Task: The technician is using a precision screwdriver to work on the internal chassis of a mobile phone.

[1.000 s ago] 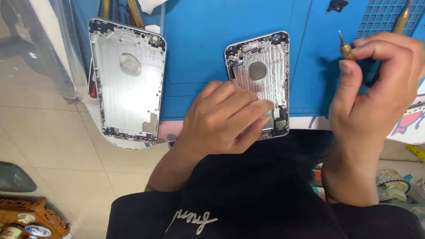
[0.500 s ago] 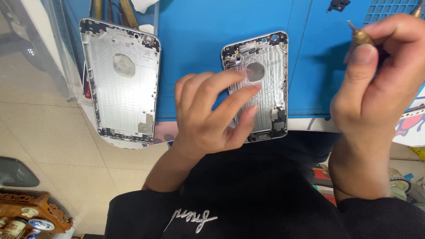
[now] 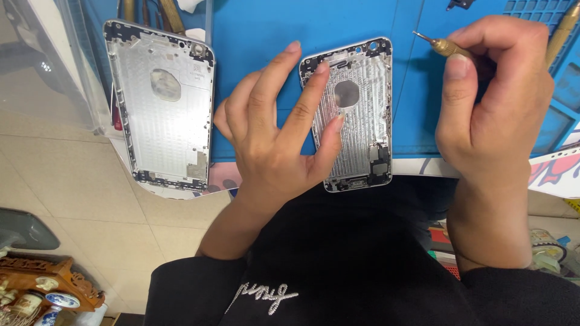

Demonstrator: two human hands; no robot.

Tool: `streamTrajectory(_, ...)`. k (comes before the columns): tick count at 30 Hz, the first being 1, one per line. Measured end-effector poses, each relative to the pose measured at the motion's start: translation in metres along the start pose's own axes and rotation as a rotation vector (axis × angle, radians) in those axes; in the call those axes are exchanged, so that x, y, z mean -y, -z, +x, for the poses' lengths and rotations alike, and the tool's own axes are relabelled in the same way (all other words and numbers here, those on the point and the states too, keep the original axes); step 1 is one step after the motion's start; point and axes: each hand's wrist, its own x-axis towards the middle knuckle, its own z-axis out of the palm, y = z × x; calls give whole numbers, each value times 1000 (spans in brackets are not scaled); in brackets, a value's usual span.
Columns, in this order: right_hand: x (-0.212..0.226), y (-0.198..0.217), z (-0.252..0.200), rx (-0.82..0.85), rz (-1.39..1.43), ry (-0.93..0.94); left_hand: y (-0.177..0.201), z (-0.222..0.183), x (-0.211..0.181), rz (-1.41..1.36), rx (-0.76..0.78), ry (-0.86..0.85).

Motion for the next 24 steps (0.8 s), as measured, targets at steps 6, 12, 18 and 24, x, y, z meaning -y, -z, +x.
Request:
streamTrajectory(6, -3, -1, -3, 0, -38, -2, 7, 11, -6, -1, -8, 18)
streamTrajectory(12, -2, -1, -4, 1, -37, -27, 1, -1, 1, -59, -16, 0)
streamTrajectory(18, 3, -1, 10, 19, -156, 9, 6, 10, 1, -100, -10, 0)
streamTrajectory(24, 2, -3, 7, 18, -271, 118, 7, 8, 5, -243, -15, 50)
